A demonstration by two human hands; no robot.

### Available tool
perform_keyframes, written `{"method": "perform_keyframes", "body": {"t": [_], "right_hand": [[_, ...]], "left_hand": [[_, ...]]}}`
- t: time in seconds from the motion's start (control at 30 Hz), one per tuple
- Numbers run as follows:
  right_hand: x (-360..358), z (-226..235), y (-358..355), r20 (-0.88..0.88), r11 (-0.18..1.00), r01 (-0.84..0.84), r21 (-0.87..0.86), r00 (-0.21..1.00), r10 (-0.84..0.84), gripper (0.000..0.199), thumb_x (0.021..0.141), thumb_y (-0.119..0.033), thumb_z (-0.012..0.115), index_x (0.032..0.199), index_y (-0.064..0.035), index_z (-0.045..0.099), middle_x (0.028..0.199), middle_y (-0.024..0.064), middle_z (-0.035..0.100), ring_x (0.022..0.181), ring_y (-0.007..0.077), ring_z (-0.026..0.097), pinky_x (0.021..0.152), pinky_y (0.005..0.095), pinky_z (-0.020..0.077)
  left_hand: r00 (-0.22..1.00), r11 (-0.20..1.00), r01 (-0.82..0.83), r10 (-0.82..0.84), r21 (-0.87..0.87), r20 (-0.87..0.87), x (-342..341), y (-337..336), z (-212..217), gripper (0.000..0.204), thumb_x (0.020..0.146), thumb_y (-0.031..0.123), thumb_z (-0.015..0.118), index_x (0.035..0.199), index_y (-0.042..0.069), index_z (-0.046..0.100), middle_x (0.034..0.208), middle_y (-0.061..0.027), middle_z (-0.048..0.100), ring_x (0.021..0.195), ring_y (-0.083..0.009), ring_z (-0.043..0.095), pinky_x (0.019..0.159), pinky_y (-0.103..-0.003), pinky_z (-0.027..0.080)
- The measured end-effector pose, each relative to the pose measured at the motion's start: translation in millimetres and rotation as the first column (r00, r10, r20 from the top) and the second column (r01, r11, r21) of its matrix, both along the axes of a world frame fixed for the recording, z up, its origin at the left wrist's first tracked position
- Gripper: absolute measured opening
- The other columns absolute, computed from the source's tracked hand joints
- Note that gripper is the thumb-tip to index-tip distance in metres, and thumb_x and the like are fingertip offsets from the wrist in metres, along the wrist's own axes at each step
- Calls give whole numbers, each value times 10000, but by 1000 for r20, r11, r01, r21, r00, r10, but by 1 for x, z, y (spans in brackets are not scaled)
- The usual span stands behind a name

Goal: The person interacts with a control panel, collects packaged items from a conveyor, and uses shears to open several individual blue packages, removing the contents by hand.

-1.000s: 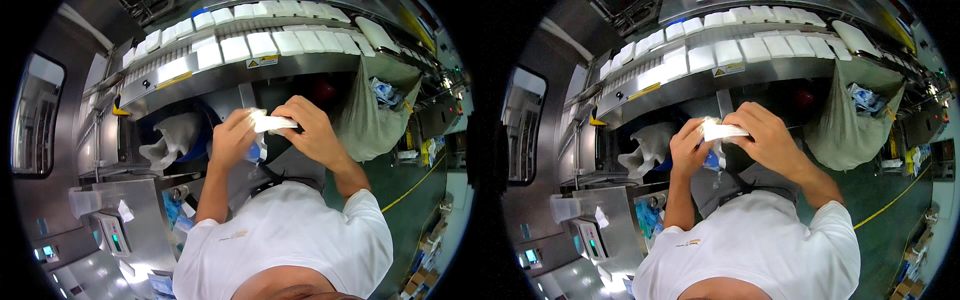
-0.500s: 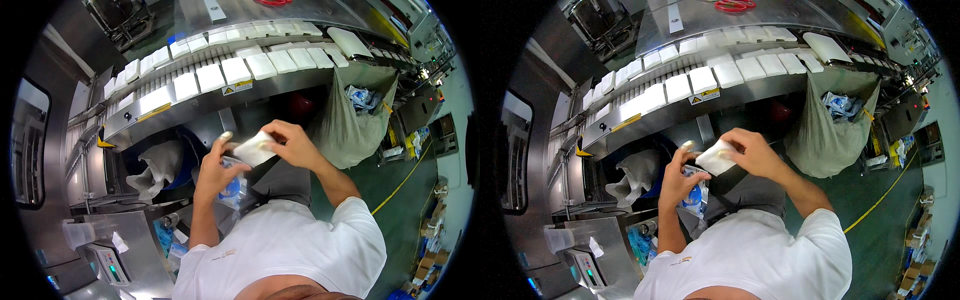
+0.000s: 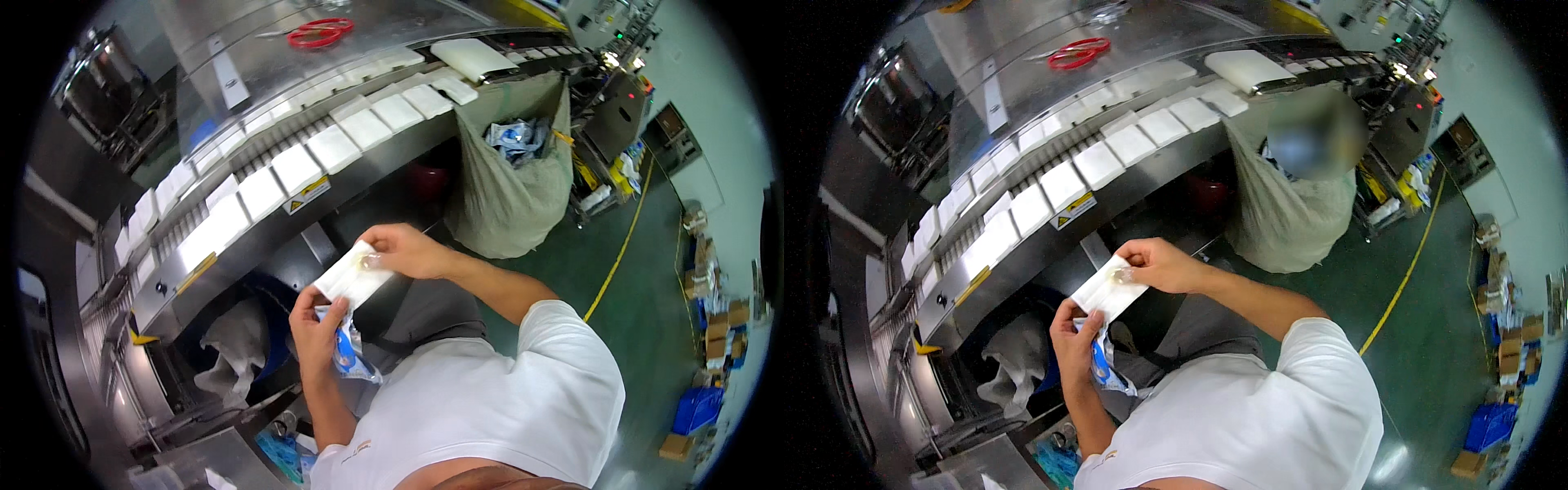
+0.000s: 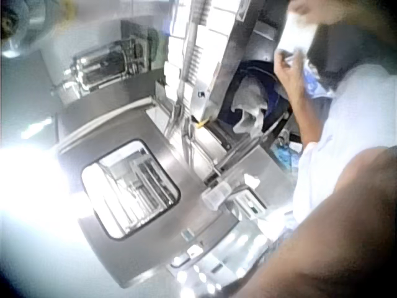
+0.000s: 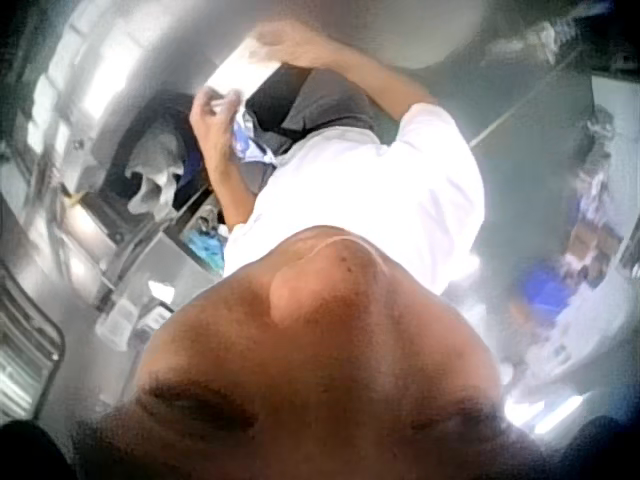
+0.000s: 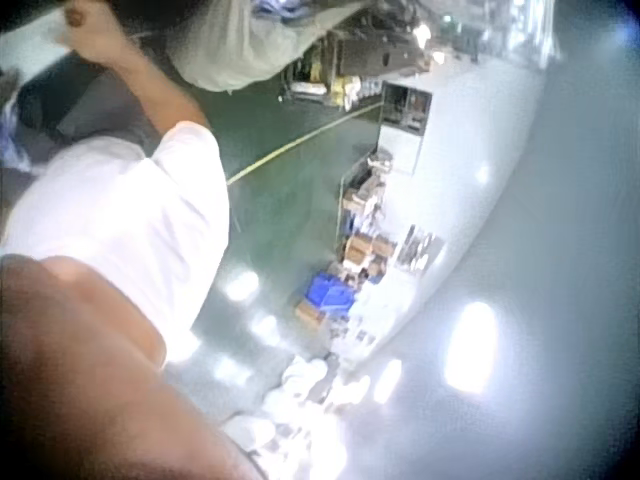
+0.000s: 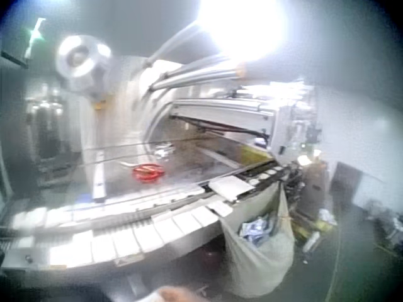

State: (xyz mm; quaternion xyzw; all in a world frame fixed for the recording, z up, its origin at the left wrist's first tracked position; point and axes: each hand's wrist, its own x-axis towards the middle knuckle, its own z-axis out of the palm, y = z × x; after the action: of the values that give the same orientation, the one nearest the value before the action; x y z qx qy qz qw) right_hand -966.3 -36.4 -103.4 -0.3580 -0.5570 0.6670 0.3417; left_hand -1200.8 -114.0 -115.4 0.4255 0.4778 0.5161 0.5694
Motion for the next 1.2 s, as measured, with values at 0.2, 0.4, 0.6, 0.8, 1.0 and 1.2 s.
{"method": "perform_keyframes", "body": {"t": [0.2, 0.4, 0.6, 0.8, 1.0, 1.2], "right_hand": [[29, 2, 32, -24, 970, 230, 83, 973, -229, 190, 966, -56, 681, 1152, -17, 676, 1027, 37, 724, 911, 102, 676, 829, 281, 558], [93, 41, 177, -119, 860, 511, 5, 854, -507, 234, 967, -124, 682, 1161, -9, 620, 1061, 89, 713, 909, 191, 722, 821, 342, 623], [51, 61, 314, -85, 889, 457, 26, 887, -453, 324, 937, -12, 681, 1229, 54, 557, 1188, 163, 632, 1030, 248, 677, 920, 425, 624], [-82, 22, 400, -115, 926, 340, 167, 939, -324, 216, 978, -110, 630, 1175, -27, 606, 1135, 153, 654, 1038, 309, 668, 901, 476, 588], [-111, -24, 487, 566, 686, 10, 727, 557, -608, 238, 962, -180, 660, 1158, -46, 654, 1093, 150, 701, 1000, 289, 676, 869, 405, 556], [-117, 12, 423, 705, 598, -375, 709, 409, -579, 262, 975, -225, 616, 1131, -21, 672, 1056, 158, 730, 995, 306, 695, 866, 432, 535]], "left_hand": [[993, 999, 30, -28, -20, 113, -11, -5, -17, 363, 930, 73, 770, 1251, -4, 618, 1005, -117, 766, 805, -91, 654, 722, -218, 504], [993, 987, -107, 101, -119, -60, -42, -44, -43, 435, 965, 286, 765, 1265, 6, 619, 956, -99, 782, 731, -74, 640, 688, -212, 484], [972, 956, -231, 234, -179, -5, -59, -72, -76, 431, 957, 270, 776, 1250, -4, 619, 958, -116, 771, 811, -128, 711, 709, -230, 527], [946, 925, -322, 308, -200, -98, -61, -82, -72, 311, 985, 150, 721, 1244, 11, 622, 949, -114, 768, 838, -142, 723, 721, -242, 534], [932, 915, -360, 346, -183, -109, -71, -86, -66, 298, 970, 107, 724, 1238, 21, 627, 937, -85, 759, 826, -130, 716, 705, -238, 528], [921, 908, -389, 377, -155, -104, -70, -85, -66, 330, 932, 94, 757, 1237, 28, 648, 930, -49, 726, 837, -111, 694, 731, -243, 533]]}}
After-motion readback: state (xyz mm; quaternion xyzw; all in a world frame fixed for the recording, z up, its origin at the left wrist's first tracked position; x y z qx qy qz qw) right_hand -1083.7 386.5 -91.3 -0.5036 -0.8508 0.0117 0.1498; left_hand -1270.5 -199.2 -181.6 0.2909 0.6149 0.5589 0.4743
